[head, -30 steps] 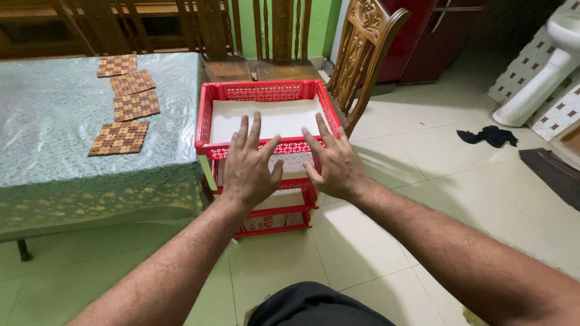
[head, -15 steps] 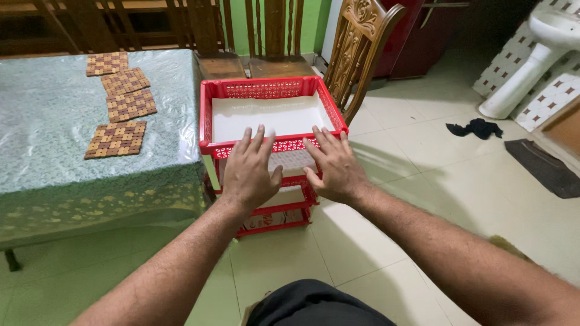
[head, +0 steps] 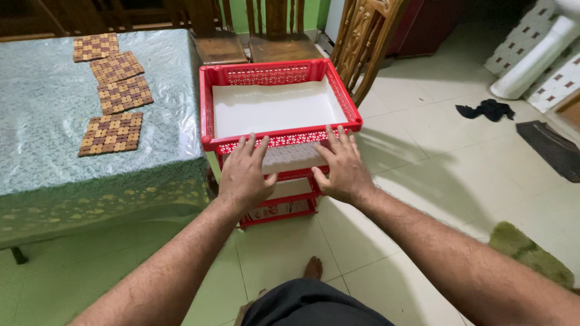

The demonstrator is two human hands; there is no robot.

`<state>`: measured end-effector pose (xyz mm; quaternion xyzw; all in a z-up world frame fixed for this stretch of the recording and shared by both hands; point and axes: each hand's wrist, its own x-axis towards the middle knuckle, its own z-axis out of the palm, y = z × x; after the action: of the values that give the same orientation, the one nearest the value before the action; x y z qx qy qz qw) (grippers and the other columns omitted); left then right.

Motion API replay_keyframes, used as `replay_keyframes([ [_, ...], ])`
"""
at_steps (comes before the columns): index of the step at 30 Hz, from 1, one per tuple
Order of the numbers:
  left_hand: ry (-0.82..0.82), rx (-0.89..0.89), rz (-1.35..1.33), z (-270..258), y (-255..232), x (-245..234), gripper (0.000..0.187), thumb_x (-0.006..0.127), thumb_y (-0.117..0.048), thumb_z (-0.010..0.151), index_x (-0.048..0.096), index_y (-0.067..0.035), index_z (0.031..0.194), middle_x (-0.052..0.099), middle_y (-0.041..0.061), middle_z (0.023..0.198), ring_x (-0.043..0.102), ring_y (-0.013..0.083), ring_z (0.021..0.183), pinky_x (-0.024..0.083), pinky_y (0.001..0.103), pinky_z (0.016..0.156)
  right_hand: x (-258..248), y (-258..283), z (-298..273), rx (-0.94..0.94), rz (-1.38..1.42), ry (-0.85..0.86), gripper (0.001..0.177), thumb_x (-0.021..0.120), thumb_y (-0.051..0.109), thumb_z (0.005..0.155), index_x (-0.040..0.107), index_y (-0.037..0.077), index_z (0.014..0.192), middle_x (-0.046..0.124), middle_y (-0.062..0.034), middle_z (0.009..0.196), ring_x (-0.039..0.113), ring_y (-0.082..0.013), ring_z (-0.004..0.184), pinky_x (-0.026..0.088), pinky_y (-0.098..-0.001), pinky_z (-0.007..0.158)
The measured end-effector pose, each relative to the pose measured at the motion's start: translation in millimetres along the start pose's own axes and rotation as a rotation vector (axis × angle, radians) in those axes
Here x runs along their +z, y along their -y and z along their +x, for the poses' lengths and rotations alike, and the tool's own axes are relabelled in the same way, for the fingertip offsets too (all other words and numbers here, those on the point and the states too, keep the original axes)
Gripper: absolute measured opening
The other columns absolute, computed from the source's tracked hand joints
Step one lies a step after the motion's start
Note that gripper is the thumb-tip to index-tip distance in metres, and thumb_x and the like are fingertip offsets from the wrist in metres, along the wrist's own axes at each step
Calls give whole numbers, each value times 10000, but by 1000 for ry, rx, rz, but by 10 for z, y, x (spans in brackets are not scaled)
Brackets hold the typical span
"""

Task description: The person assembles a red plastic basket by snapping together corner connectors and side panels. They then disassemble a white basket and place its panels inside the red basket.

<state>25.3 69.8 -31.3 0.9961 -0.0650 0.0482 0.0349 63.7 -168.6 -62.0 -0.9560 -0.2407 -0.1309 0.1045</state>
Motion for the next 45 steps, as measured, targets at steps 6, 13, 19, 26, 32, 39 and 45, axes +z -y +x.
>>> replay_keyframes([
  [6,34,-269,-172,539,333,236,873,624,-489,911,224,-140,1604,188,207,1660,221,361,1524,210,527,1216,363,-560,526,107,105,3,714,632,368,895,445,52,1507,212,-293,1634,171,-475,1524,131,-594,1243],
  [13,-76,-620,-233,1102,775,604,768,457,-614,990,295,-168,1594,180,204,1683,182,391,1548,174,583,1238,725,-1360,1132,241,180,62,760,611,381,919,359,36,1548,172,-315,1653,145,-447,1548,126,-589,1244],
  [19,-128,-1070,-285,1273,1335,1028,927,660,-564,881,309,-16,1541,348,277,1552,363,398,1427,297,575,1138,1122,-1933,1407,492,260,107,966,670,425,862,188,-34,1563,283,-342,1549,323,-467,1414,282,-564,1144],
  [26,-55,-1096,-351,1284,1760,1381,532,614,-473,1002,671,-2,1241,685,306,1225,651,483,1167,514,549,1005,1511,-2304,1389,717,457,216,522,606,382,880,608,118,1330,697,-171,1268,640,-377,1212,486,-497,1050],
  [32,25,-1005,-302,1606,1847,1238,511,629,-455,986,697,-2,1211,693,317,1190,660,487,1135,530,547,973,1417,-2333,1515,824,426,206,419,577,289,871,669,121,1244,737,-176,1148,679,-381,1101,507,-503,985],
  [39,131,-783,-357,2201,1704,1152,515,620,-458,1000,754,16,1152,725,328,1131,697,473,1107,554,512,983,1112,-2430,1351,1053,495,167,349,615,222,828,728,49,1109,763,-166,869,732,-286,707,583,-431,639],
  [45,117,-556,-384,2884,1442,987,488,676,-473,917,758,-31,1108,717,263,1073,692,444,1051,542,516,933,805,-2662,1065,1246,499,89,347,621,205,818,752,44,1097,760,-147,888,712,-263,682,586,-391,598],
])
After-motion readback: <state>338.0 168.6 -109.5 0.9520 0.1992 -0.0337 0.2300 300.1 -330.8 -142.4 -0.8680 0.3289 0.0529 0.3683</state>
